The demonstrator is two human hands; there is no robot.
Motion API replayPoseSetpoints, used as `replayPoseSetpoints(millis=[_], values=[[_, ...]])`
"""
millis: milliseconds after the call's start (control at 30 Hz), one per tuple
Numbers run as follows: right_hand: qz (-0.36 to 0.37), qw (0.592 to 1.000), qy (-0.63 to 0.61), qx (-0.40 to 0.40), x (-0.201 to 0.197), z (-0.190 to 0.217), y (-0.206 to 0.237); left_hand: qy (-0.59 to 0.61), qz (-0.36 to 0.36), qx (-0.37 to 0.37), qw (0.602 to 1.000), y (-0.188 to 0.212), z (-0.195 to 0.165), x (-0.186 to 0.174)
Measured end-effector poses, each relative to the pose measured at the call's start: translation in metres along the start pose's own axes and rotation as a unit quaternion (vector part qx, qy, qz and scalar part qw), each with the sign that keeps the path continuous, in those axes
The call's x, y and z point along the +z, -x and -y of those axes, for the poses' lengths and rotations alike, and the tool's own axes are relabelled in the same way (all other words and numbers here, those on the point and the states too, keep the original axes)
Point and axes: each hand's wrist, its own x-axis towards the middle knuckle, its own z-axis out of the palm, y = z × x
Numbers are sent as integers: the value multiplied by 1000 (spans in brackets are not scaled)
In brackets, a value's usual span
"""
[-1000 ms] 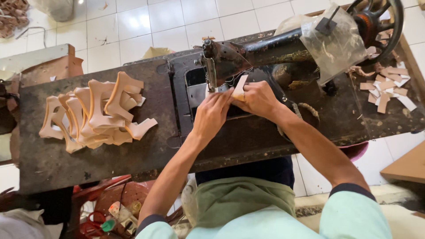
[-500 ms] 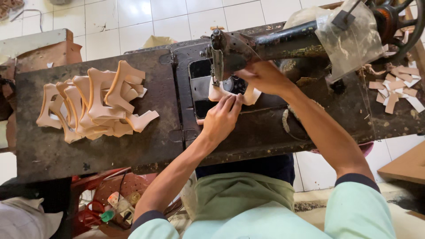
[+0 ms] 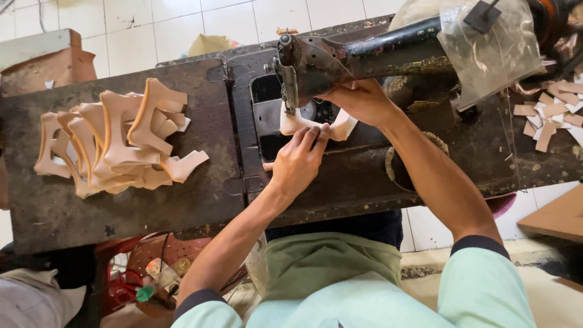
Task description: The person sews beige shoe parts using a manual sewing machine. They place each part under the needle, stitch along the edges, and trim excess thread with scissors. The person also applies oil to the machine and handles small rectangular inserts during the process.
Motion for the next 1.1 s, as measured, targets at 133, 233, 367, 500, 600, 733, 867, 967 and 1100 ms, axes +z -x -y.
replayPoseSetpoints(millis=[133, 233, 367, 500, 600, 733, 867, 967, 1100], values=[[23, 999, -16, -29, -3, -5, 2, -6, 7, 1, 1000, 1, 0, 2], [-6, 1000, 22, 12, -7, -9, 4, -8, 6, -1, 1000, 2, 1, 3], [-23, 993, 117, 21, -6, -8, 7, -2, 8, -10, 1000, 1, 2, 4], [-35, 993, 107, 35, 1, 1, 8, 6, 11, -12, 1000, 0, 5, 2], [-45, 978, 199, 39, 5, 6, 7, 17, 11, -4, 1000, 1, 7, -5], [-4, 989, 141, -38, 8, 8, 5, 51, -5, -3, 999, 3, 11, -18], [-29, 983, 179, -15, 9, 5, 7, 73, -4, -4, 997, 5, 14, -28], [-37, 980, 197, -20, 9, 4, 8, 72, 2, 4, 997, 3, 16, -31], [-19, 990, 135, -27, 11, 7, 6, 98, 12, 6, 995, -1, 21, -35]])
